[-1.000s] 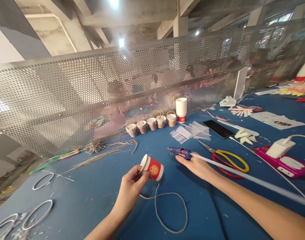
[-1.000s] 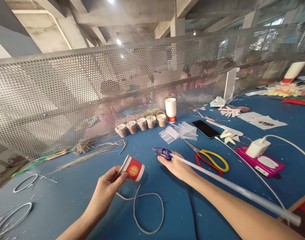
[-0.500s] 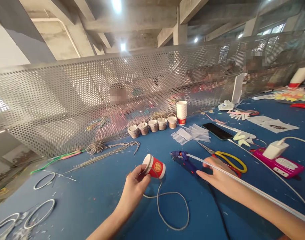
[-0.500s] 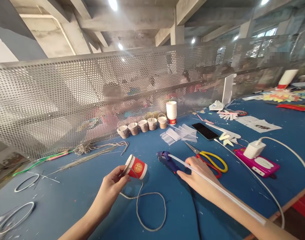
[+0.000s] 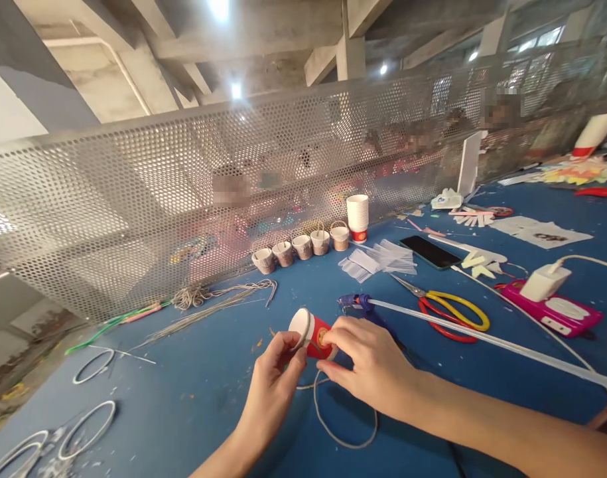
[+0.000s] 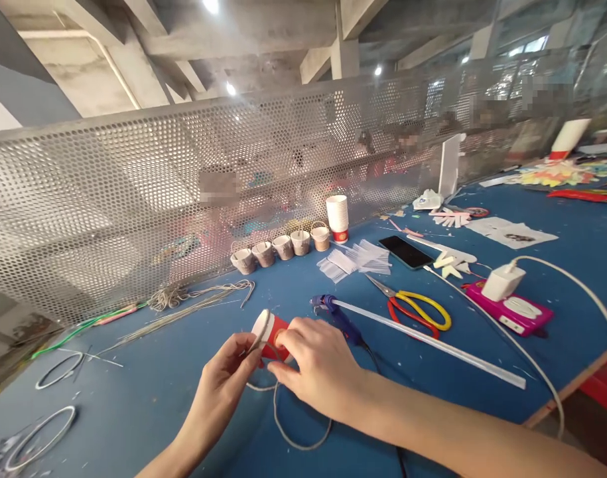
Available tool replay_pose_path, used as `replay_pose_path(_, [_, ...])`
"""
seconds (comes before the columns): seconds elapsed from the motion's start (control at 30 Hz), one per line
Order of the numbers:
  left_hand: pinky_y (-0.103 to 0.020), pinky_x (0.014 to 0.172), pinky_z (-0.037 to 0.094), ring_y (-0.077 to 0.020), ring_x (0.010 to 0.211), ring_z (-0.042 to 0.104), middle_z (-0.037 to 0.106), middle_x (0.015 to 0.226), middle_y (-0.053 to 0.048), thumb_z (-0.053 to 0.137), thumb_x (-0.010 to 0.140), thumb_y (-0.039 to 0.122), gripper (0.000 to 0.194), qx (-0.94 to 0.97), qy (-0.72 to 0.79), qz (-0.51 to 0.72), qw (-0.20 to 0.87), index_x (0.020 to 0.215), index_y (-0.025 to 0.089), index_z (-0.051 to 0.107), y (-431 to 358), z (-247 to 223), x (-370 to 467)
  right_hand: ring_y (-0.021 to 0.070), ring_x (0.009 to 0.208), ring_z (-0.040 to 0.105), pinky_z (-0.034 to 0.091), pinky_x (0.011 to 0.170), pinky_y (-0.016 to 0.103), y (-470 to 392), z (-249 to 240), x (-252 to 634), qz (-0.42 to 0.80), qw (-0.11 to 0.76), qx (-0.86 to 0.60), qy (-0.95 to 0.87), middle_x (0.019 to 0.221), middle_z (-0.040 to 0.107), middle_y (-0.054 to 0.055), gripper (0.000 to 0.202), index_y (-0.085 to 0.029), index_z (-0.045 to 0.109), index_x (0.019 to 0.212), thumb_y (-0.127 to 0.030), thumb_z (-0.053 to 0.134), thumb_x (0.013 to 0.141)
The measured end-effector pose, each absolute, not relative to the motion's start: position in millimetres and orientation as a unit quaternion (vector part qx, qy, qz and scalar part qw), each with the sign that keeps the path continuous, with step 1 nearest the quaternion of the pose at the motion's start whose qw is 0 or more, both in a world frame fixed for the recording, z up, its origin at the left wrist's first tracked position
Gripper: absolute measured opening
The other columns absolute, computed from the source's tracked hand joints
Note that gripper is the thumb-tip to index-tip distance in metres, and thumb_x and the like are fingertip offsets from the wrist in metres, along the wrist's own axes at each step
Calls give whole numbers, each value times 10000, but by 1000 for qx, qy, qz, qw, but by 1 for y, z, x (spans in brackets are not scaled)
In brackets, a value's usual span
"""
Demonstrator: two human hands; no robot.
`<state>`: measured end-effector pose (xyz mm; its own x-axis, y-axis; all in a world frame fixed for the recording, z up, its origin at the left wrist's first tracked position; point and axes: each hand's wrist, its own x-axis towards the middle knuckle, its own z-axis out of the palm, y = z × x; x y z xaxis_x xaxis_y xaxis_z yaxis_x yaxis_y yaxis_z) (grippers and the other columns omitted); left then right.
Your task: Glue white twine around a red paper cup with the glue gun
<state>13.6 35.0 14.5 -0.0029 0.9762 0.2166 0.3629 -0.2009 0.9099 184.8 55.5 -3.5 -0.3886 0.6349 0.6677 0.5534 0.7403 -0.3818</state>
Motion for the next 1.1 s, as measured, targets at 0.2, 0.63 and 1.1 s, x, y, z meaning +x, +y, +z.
replay_pose_path(0.2, [-211, 553, 438, -124, 576, 512, 594, 651, 9, 558, 801, 327, 177, 654, 545, 423, 309, 768, 169, 631, 33, 15, 12, 118, 603, 528, 430, 598, 241, 60, -7, 178, 114, 462, -360, -802, 663, 563, 0, 161, -179, 574, 663, -98, 547, 799])
replay_pose_path(0.63, [-201, 546, 458, -129, 572, 545, 617, 625, 6, 570, 782, 303, 169, 653, 549, 393, 345, 734, 163, 651, 27, 20, 15, 59, 512, 467, 392, 470, 150, 45, 9, 186, 407, 448, -386, -696, 591, 519, -60, 109, -176, 542, 720, -69, 544, 738])
replay_pose_path(1.1, [-210, 554, 438, -123, 559, 501, 547, 588, 24, 566, 767, 311, 169, 650, 566, 374, 343, 689, 167, 608, 26, 20, 14, 90, 516, 487, 395, 498, 197, 49, -7, 185, 140, 505, -357, -773, 616, 537, -15, 171, -194, 495, 677, -103, 452, 815])
